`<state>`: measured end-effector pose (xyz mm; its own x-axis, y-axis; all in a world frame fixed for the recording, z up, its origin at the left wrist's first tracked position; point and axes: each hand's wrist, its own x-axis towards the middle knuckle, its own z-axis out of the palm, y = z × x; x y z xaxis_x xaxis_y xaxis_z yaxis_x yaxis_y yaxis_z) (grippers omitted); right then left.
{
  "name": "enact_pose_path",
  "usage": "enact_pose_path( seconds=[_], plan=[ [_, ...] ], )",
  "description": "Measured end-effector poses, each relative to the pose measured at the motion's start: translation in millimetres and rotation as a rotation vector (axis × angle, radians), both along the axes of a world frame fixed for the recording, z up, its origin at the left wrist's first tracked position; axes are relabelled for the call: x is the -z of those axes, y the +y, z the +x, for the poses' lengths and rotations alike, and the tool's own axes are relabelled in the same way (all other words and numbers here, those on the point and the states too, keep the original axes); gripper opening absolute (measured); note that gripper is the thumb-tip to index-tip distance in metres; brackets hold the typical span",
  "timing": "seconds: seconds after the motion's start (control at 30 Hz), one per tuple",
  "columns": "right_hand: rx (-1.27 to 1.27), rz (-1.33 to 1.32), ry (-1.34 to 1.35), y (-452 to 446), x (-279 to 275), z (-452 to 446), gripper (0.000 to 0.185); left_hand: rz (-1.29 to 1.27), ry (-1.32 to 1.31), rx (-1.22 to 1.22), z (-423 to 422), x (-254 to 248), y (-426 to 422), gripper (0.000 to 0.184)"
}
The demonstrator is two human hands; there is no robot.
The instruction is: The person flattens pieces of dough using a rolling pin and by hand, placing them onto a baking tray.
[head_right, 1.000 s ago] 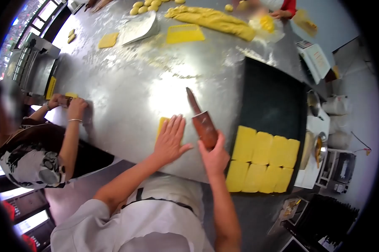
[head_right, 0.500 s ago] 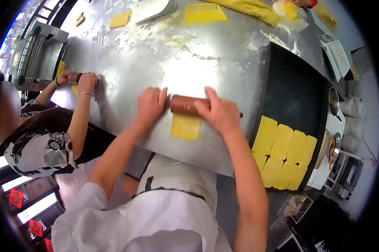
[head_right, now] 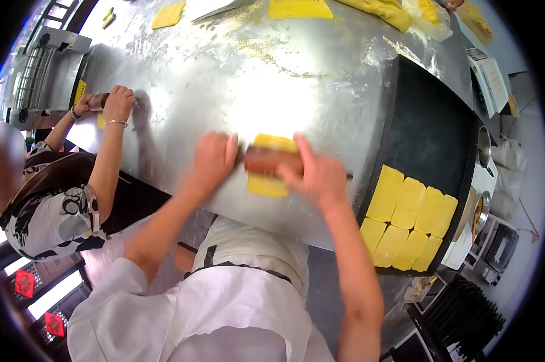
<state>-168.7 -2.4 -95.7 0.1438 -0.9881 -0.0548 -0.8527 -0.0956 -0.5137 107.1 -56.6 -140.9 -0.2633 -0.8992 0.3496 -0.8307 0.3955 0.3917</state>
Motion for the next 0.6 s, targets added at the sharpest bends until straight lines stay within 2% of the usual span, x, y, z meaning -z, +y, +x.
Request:
enact_pose_path(
  seconds=[0.03,0.1,0.2,0.23,0.3,0.33,0.4,0.43,0.5,0.6],
  plan=[
    [-0.029,-0.131,0.028,26,3,6,0.092,0.023,0.032,0.024,6,-2,24,0.041],
    [-0.073,-0.138,-0.047,59,0,14,0.097,0.084,0.046,0.052,9,-19,55,0.039],
    [0.039,0.086,-0.132,47,-14,9,0.095,0.229,0.062,0.033,5,-21,46,0.038],
    [0.149,0.128,-0.193,35,-15,6,0.091,0.277,0.066,0.018,2,-22,30,0.039],
    [0.377,0.229,-0.320,20,-15,-4,0.083,0.303,0.250,0.019,-3,-30,-7,0.035],
    [0.497,0.223,-0.407,24,-14,-10,0.076,0.213,0.347,0.042,-9,-36,-21,0.027],
    [0.720,0.214,-0.579,30,-6,-23,0.063,0.192,0.348,0.063,-28,-32,-29,0.029],
    [0.733,0.147,-0.505,38,7,-26,0.059,0.179,0.349,0.069,-35,-30,-29,0.034],
    [0.771,-0.006,-0.356,52,22,-28,0.053,0.297,0.231,0.319,-49,-29,-26,0.046],
    [0.810,-0.033,-0.354,61,20,-30,0.051,0.526,0.045,0.321,-66,-35,-27,0.039]
  ],
)
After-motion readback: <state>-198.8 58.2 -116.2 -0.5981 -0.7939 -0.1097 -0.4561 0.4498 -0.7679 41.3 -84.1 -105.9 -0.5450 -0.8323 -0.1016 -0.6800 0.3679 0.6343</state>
